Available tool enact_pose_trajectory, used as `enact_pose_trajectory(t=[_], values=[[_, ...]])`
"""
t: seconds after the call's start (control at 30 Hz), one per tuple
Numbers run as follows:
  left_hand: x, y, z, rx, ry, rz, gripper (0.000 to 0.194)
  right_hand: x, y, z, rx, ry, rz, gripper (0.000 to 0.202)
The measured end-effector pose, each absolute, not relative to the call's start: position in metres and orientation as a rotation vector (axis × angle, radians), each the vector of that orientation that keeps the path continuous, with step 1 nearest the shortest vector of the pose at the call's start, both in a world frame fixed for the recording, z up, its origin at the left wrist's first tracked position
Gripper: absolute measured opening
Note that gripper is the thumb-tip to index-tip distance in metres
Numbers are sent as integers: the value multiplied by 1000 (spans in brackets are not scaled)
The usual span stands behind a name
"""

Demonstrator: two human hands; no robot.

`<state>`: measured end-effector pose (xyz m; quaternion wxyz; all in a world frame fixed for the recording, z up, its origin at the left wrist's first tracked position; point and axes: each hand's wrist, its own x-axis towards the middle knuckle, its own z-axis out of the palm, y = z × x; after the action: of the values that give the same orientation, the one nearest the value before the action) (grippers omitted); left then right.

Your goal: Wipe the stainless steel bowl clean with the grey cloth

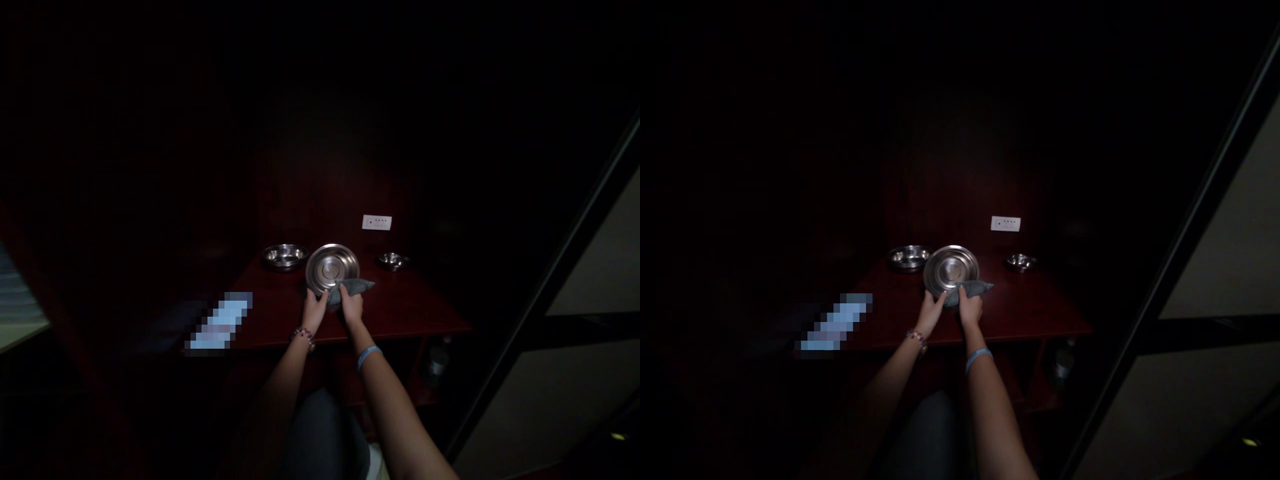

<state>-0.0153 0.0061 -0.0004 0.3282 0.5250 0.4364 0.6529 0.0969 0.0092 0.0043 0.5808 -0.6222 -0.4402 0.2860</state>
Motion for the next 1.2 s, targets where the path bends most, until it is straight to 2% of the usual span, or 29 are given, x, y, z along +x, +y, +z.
enact_pose_trajectory(t=[1.2], values=[[-15,9,-3,1354,1133,1721,48,98,13,2,-1473,-1038,670,45]])
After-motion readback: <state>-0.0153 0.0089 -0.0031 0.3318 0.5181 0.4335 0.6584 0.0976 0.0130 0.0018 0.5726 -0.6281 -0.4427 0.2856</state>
